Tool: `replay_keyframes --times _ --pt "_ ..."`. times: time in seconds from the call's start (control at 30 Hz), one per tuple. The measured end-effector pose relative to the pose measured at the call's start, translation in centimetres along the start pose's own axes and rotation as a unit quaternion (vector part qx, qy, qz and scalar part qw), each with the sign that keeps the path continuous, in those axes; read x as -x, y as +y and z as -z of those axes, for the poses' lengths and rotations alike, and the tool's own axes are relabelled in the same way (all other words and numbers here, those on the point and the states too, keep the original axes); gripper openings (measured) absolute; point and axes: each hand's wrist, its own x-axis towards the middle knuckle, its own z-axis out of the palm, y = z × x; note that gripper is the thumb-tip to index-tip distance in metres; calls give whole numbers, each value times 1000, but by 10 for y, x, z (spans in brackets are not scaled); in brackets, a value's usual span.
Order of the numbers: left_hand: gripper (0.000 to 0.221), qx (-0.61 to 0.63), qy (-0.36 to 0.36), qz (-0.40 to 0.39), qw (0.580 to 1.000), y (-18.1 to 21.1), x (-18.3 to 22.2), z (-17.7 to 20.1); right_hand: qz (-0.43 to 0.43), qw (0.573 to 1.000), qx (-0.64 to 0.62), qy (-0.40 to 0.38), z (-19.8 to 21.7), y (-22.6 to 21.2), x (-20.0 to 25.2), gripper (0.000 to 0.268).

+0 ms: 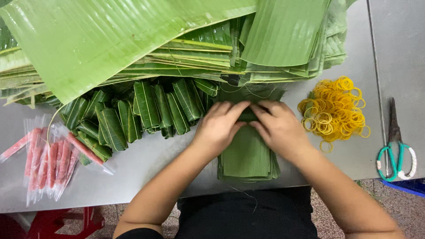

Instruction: The person folds banana leaves into cylindrical bundles, places a small pink item inside, and secures each bundle with a yellow rubber band. The finished bundles are stacked on the table.

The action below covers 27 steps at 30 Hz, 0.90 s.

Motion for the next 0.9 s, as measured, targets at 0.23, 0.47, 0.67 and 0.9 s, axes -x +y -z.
replay_keyframes --times 0.23,0.47,0.67,0.9 --pt "54 483 -24 113 868 26 23 14 -185 818 -539 -79 13 -3 38 68" --pt "60 525 -5 145 838 23 35 8 -230 780 -569 -127 1 -19 30 55" --pt "66 310 66 177 932 29 26 14 157 981 -91 66 35 -34 19 67" --pt "85 233 -79 266 932 46 24 23 169 985 -15 13 40 -53 8 68"
